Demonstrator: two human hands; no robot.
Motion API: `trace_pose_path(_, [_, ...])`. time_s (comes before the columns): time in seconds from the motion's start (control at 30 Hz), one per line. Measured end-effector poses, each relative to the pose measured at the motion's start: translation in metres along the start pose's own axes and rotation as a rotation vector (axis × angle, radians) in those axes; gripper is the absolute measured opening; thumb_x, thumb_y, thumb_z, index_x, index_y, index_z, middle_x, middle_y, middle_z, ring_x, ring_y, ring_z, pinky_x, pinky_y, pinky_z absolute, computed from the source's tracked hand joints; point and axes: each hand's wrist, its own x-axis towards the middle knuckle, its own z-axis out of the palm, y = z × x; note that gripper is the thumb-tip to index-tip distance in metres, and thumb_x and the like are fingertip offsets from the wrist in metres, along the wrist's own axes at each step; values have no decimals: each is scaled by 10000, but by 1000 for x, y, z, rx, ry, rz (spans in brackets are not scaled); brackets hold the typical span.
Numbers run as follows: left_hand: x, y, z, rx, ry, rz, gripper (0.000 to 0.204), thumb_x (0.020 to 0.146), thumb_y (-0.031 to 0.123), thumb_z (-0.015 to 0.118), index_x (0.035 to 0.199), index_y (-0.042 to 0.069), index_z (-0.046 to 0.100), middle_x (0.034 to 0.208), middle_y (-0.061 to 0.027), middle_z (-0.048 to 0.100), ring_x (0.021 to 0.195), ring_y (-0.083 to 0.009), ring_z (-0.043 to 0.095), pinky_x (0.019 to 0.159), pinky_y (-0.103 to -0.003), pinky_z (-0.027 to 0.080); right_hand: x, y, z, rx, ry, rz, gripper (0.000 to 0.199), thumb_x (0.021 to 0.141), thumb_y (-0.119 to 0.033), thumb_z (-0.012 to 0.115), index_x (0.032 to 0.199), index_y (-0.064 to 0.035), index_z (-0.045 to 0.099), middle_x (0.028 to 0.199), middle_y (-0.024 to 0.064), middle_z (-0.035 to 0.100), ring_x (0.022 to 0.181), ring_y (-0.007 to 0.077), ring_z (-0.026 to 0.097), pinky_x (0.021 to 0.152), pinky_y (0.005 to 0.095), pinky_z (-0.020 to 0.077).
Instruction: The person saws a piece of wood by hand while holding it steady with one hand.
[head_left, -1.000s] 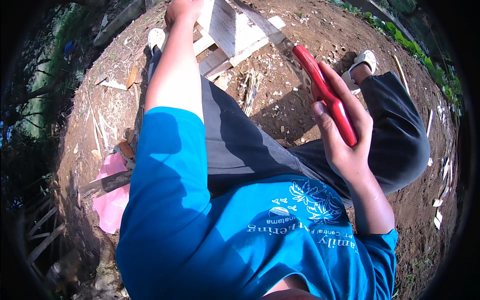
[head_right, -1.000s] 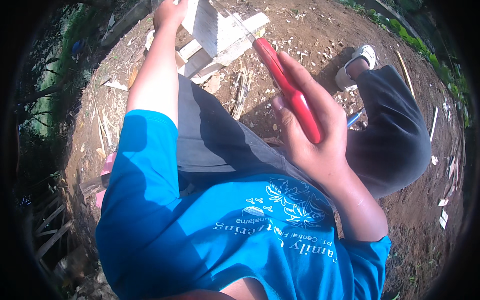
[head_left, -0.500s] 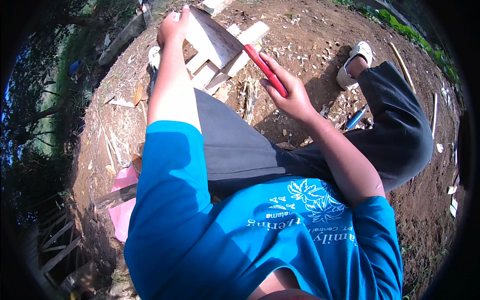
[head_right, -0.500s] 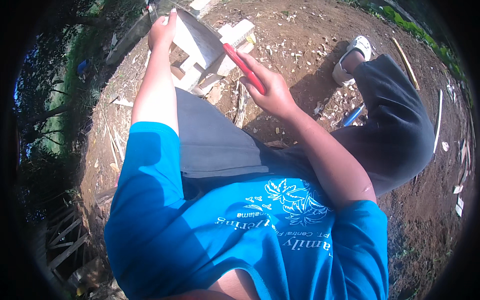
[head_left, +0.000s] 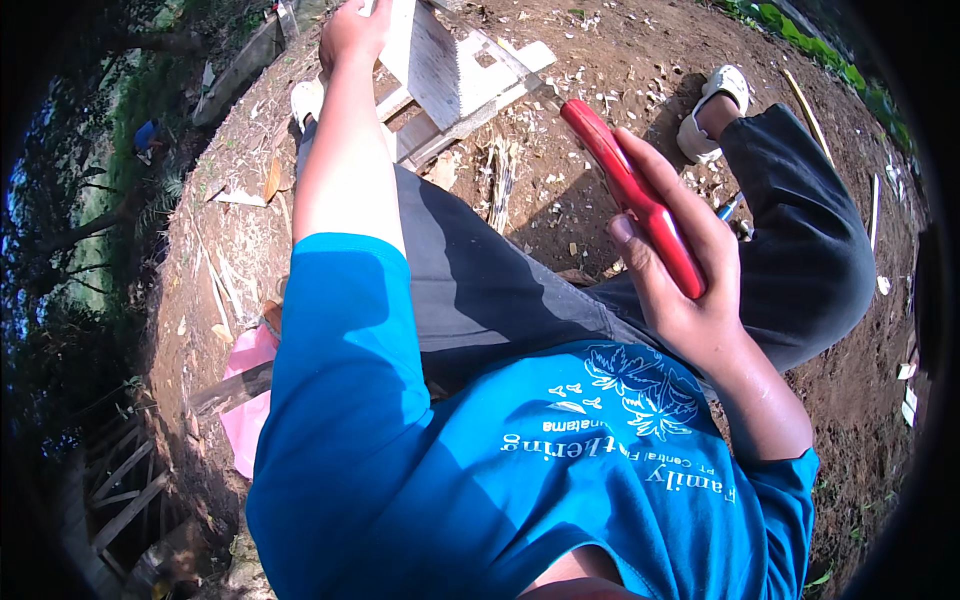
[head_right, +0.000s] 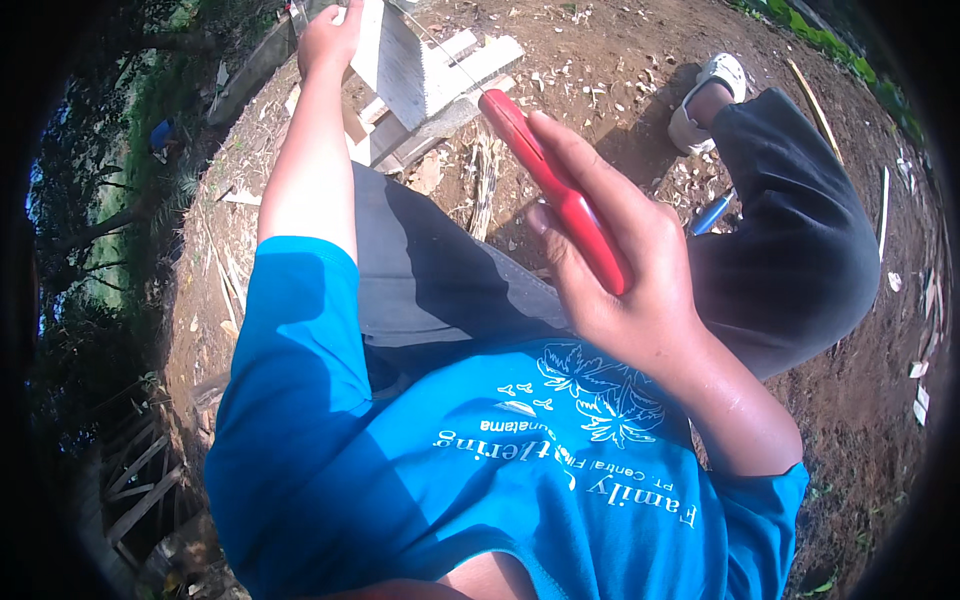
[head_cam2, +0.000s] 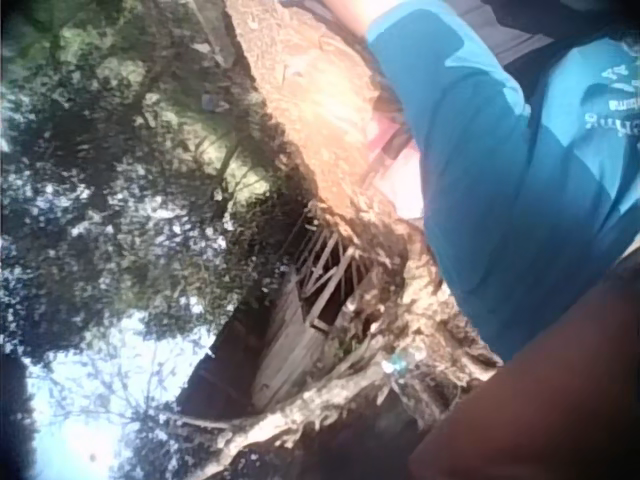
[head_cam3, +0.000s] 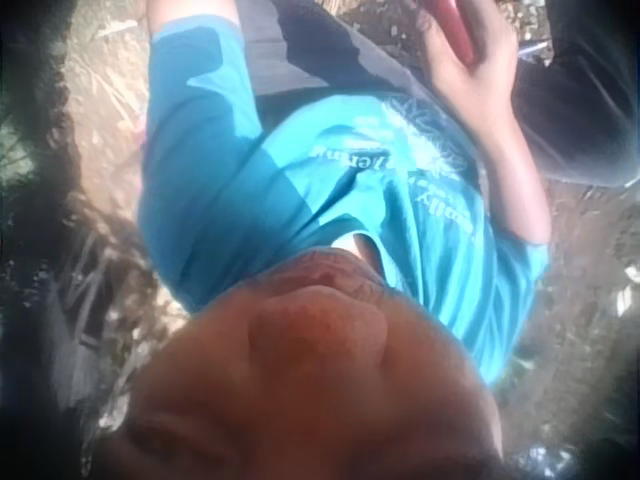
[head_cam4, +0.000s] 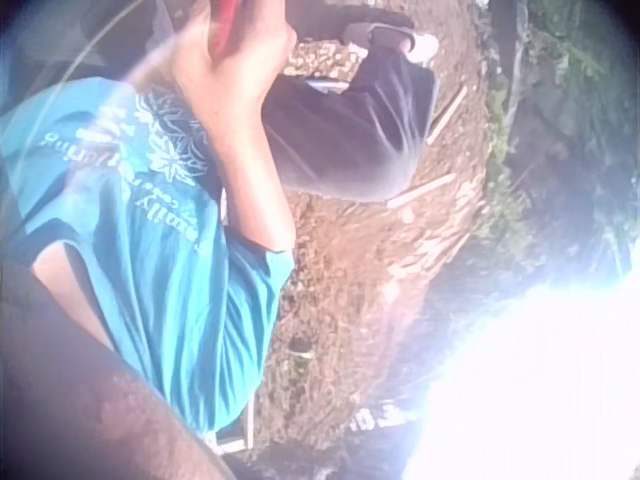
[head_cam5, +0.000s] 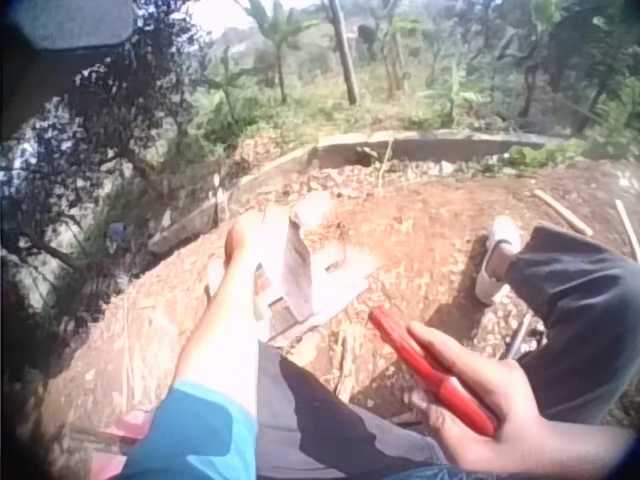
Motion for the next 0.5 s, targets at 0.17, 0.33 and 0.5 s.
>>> trace_pose_path(0.17, [-18,23,-8,-17,-5,45,586,907,666,559,1130,151,726,1152,-157,726,1071,-359,680,902,-488,510,57,37,33,-21,61,29,511,925,-54,636,1434,-46,586,1137,225,747,1051,249,746,927,331,544])
trace_pose_path(0.33, [-31,30,-27,-94,-37,-80,510,910,624,577,1021,160,758,1047,-150,761,976,-365,710,821,-507,529,108,60,86,-63,158,-51,492,911,-207,675,1385,-83,626,1092,236,740,1036,382,729,923,397,559])
trace_pose_path(0.5, [-30,32,-30,-111,-112,-191,576,893,697,582,1068,174,749,1067,-154,758,1066,-385,686,879,-536,514,75,117,91,65,48,17,666,924,-36,638,1540,-235,480,1378,166,658,1172,306,703,1025,404,533])
